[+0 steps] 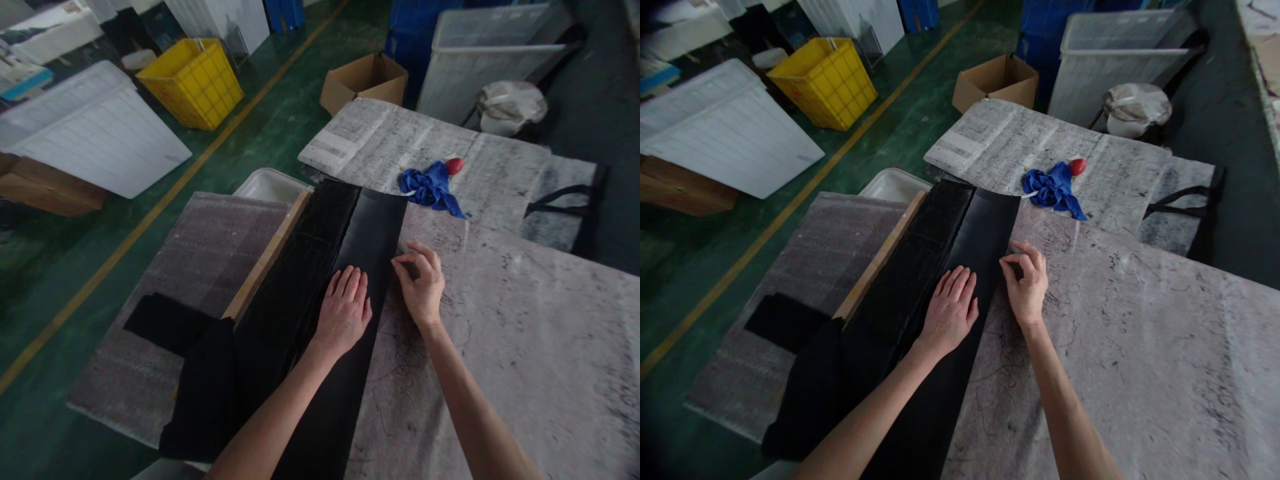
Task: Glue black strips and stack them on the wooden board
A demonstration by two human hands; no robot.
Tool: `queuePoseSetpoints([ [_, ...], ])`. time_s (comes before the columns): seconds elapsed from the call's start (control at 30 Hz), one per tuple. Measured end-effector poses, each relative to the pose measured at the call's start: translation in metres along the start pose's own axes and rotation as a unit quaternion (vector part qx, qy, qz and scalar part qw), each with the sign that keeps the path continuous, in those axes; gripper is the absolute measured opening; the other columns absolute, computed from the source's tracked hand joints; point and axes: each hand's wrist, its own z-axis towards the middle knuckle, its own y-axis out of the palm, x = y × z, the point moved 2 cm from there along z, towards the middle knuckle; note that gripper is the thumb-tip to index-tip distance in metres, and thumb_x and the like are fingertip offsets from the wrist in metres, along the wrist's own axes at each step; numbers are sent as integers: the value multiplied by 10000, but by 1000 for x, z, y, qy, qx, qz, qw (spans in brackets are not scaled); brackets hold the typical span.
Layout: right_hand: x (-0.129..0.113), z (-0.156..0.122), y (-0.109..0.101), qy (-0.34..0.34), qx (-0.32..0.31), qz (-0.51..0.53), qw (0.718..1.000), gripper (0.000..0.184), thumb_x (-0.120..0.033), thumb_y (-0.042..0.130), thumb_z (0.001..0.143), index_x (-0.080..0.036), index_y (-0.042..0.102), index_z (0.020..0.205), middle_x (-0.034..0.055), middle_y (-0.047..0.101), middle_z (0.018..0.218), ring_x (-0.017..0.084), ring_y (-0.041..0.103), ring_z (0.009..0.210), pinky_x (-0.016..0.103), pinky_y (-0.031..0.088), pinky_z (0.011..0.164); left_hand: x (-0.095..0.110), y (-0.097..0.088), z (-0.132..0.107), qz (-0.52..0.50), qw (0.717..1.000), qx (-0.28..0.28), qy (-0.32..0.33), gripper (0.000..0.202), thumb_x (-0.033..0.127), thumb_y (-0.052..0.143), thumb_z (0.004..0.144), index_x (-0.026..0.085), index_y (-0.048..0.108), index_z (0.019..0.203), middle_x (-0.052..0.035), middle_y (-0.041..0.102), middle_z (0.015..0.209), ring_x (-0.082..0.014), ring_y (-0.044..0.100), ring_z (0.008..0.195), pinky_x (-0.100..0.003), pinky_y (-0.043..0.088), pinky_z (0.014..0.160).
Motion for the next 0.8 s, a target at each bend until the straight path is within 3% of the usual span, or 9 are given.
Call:
queuePoseSetpoints([
  [0.37, 2, 0, 6, -13, -75, -64, 995, 152, -405, 697, 860, -257, 695, 897, 78, 655, 1206, 285, 588, 1133, 479, 494, 963, 1, 0, 0, -1, 1000, -4, 0, 463, 261, 400, 995, 83, 474, 1415, -136, 508, 1479, -254, 398, 1430, -447, 300, 1230],
  [0.6, 2, 0, 6, -5, -84, -72, 994, 153, -414, 671, 877, -264, 698, 888, 73, 652, 1217, 283, 584, 1133, 468, 487, 940, -1, 0, 1, -7, 1000, -20, -2, 519, 260, 410, 984, 93, 391, 1475, -129, 392, 1575, -256, 321, 1481, -458, 270, 1240],
  [0.8, 2, 0, 6, -4, -81, -72, 994, 160, -415, 677, 875, -257, 700, 878, 77, 661, 1208, 281, 588, 1135, 463, 486, 947, 0, 1, 1, 1, 1000, -26, 4, 536, 272, 419, 975, 84, 390, 1476, -137, 400, 1571, -265, 330, 1478, -468, 266, 1239],
])
